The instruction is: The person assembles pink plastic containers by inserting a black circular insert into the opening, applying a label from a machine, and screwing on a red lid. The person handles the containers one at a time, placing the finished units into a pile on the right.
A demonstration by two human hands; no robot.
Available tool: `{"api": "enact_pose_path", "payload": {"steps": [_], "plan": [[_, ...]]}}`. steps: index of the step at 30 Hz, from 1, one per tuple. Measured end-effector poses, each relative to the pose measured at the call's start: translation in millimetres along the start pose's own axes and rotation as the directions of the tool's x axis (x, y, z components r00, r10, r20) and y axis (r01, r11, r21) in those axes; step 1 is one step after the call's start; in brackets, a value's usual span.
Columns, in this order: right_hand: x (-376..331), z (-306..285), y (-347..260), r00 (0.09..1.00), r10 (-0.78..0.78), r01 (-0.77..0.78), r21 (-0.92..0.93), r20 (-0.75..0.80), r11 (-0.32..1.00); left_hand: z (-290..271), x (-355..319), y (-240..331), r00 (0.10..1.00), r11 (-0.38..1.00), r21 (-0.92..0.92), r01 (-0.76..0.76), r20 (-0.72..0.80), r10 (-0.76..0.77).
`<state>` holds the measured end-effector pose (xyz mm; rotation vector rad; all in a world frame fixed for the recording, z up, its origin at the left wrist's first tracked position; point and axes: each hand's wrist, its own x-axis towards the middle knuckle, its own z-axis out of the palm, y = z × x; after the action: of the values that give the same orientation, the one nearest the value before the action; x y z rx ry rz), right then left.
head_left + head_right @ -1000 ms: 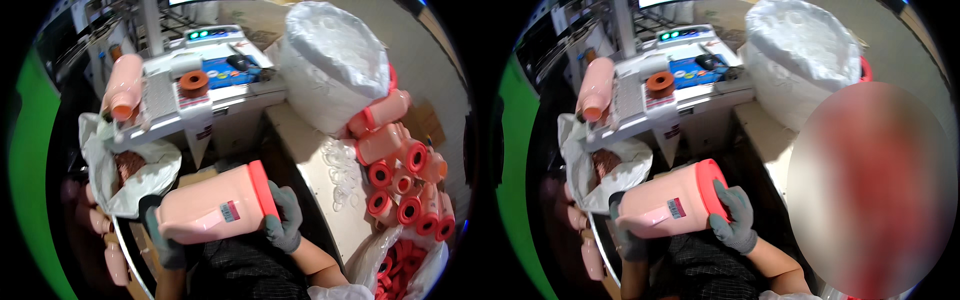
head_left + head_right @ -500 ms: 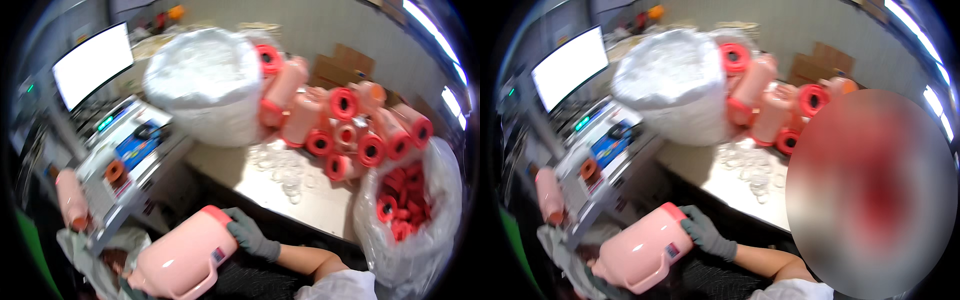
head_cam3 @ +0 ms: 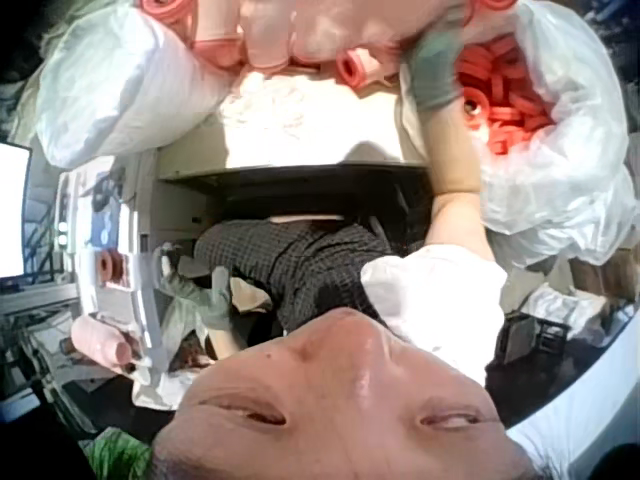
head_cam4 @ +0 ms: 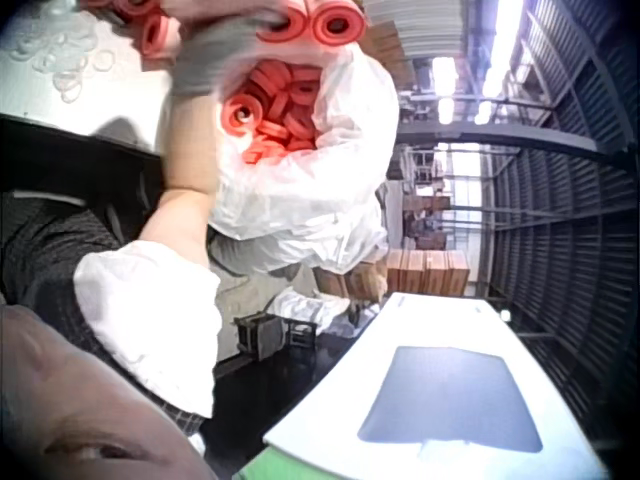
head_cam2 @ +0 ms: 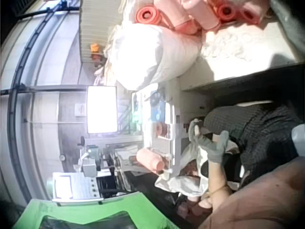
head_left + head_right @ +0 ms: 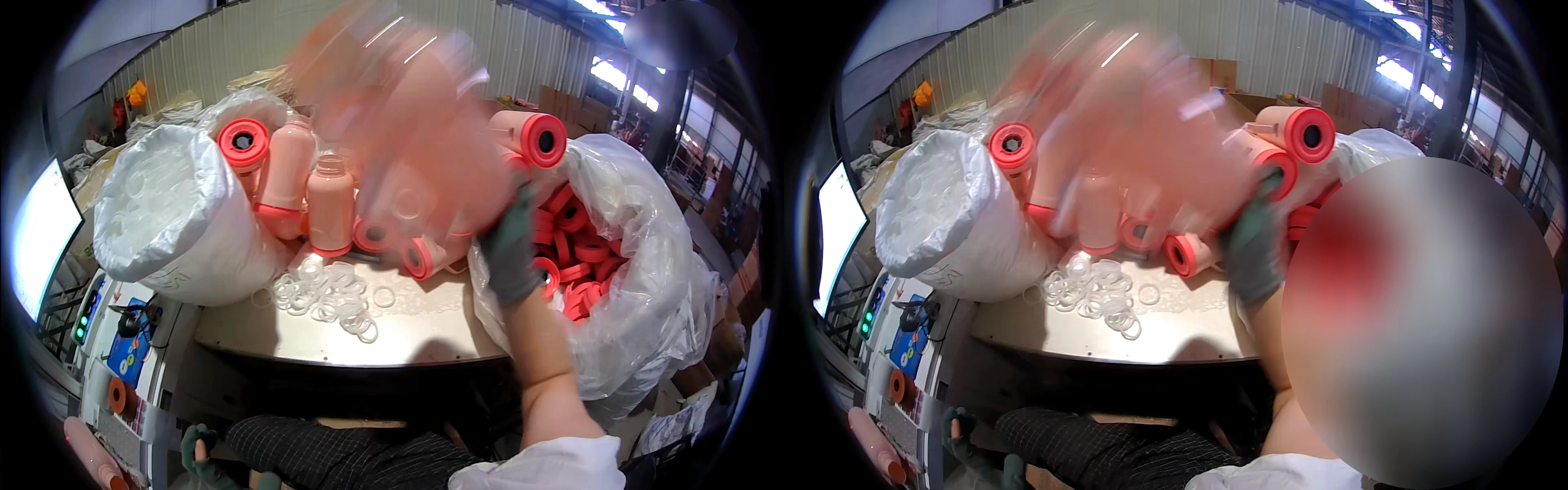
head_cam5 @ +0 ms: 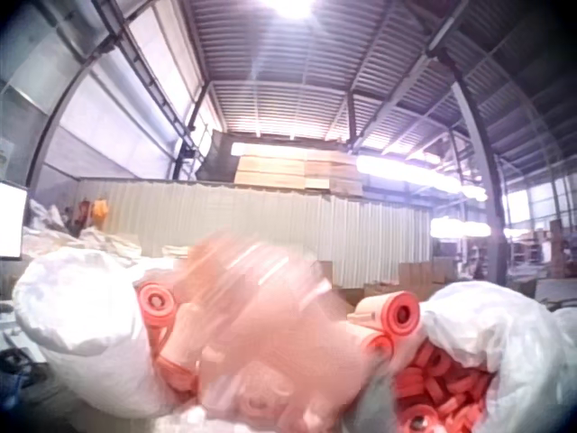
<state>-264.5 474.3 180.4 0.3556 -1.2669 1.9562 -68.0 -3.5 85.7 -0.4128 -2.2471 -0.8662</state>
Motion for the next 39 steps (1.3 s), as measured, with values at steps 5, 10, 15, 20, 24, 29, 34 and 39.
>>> {"api": "enact_pose_path", "payload": {"steps": [5,10,15,20,24,29,34,39], "plan": [[192.6,-180.0,-134.4,0.429,-0.821,0.534,-0.628,-0.376,0.566,23.3,-17.1,5.4,0.978,0.982,0.155,0.107,0.164,-0.132],[293.6,-433.5,-204.7,0.575,-0.755,-0.010,-0.926,-0.314,0.378,63.6,-57.3,-25.5,0.870,0.912,0.043,0.407,0.287,-0.402],[296.7,-371.2,-43.6,0.720,-0.673,-0.090,-0.984,-0.170,0.153,24.1,-110.5,-60.0,0.831,0.830,-0.138,0.541,-0.063,-0.552],[165.3,-207.4,82.3,0.777,-0.323,0.614,-0.764,0.541,0.198,-4.8,-64.7,10.2,0.649,0.647,-0.053,0.760,0.016,-0.761],[-96.4,12.5,176.8,0.671,0.038,0.523,-0.509,0.740,0.683,-52.1,-170.5,-28.9,0.685,0.607,0.347,0.715,-0.523,-0.507],[-322.0,158.5,138.8,0.000,0.384,-0.023,-0.384,0.923,0.923,-122.7,-374.1,-52.6,-0.112,0.326,-0.425,0.845,-0.735,-0.669],[-375.9,215.0,143.1,-0.268,0.270,0.049,-0.266,0.925,0.963,-223.7,-505.6,-70.3,-0.763,-0.066,-0.835,0.546,-0.464,-0.449],[-418.7,246.6,136.9,-0.368,0.338,0.099,-0.325,0.866,0.941,-278.2,-567.2,-158.8,-0.780,0.028,-0.851,0.524,-0.493,-0.385]]}}
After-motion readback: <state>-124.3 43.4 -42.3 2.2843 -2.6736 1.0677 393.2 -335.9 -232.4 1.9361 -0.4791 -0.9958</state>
